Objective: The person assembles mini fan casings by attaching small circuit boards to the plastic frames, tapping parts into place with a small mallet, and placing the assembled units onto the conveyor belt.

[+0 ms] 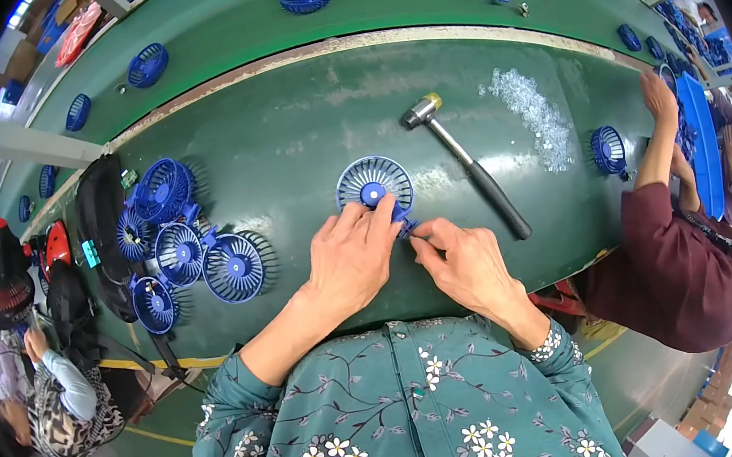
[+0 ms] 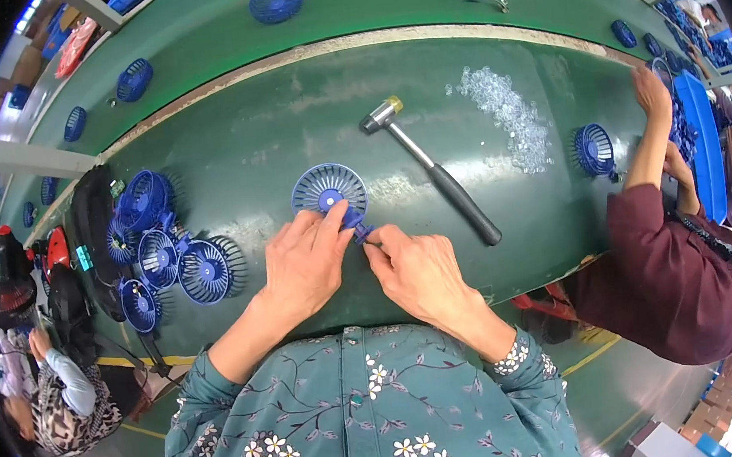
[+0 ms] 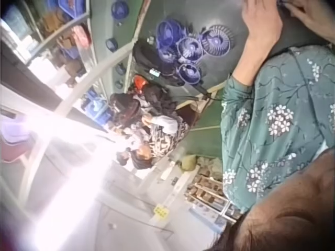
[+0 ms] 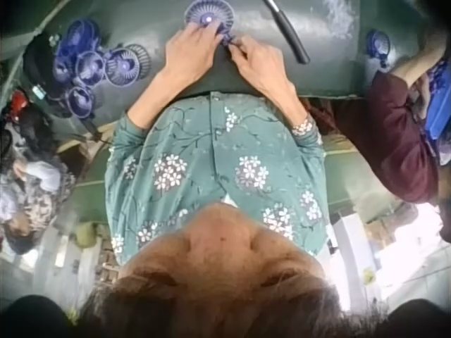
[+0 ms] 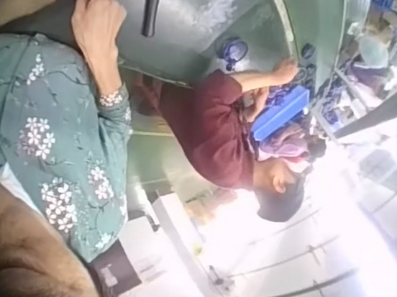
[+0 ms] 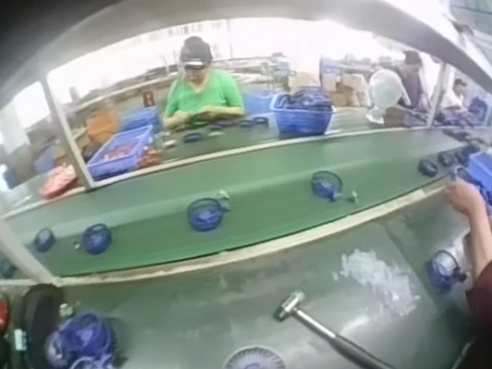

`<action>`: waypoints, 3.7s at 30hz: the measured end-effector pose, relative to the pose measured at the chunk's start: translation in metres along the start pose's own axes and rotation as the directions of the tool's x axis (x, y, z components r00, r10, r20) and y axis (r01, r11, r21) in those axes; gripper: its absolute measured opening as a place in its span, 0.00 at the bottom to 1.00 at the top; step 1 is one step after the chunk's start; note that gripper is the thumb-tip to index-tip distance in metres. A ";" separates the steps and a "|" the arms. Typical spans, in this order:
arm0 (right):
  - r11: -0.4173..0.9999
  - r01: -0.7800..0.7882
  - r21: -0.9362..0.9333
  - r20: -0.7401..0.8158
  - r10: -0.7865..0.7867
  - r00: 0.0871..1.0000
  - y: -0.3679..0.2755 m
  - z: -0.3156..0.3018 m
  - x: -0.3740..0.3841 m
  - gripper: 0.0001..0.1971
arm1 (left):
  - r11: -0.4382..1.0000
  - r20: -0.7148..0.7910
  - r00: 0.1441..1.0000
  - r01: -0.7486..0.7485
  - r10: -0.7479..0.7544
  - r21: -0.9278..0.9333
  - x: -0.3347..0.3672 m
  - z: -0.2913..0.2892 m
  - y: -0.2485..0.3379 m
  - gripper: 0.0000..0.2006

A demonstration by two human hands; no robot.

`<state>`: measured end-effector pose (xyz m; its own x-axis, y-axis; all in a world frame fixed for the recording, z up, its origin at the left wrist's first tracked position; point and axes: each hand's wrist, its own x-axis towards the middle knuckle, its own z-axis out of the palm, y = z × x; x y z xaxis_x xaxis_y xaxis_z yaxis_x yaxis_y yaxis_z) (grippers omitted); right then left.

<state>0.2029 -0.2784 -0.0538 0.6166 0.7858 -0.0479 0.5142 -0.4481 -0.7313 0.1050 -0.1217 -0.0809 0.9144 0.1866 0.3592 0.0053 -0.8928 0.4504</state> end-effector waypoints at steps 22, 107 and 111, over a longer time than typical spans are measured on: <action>0.996 -0.065 -0.059 0.085 0.070 0.994 0.015 -0.005 0.005 0.06 | 0.982 -0.098 0.992 -0.064 0.083 0.175 -0.006 0.022 0.006 0.21; 0.913 -0.404 0.056 -0.518 0.373 0.770 0.106 -0.080 0.034 0.13 | 0.995 -0.018 0.996 -0.091 0.090 -0.038 -0.001 -0.004 0.000 0.22; 0.898 -0.440 -0.016 -0.589 0.347 0.730 0.112 -0.084 0.047 0.12 | 0.992 0.088 0.989 -0.110 0.116 -0.067 0.009 -0.023 0.000 0.22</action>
<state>0.3397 -0.3280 -0.0810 0.9795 0.1675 0.1119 0.2004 -0.7548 -0.6246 0.1036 -0.1105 -0.0591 0.9410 0.0448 0.3353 -0.1226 -0.8787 0.4615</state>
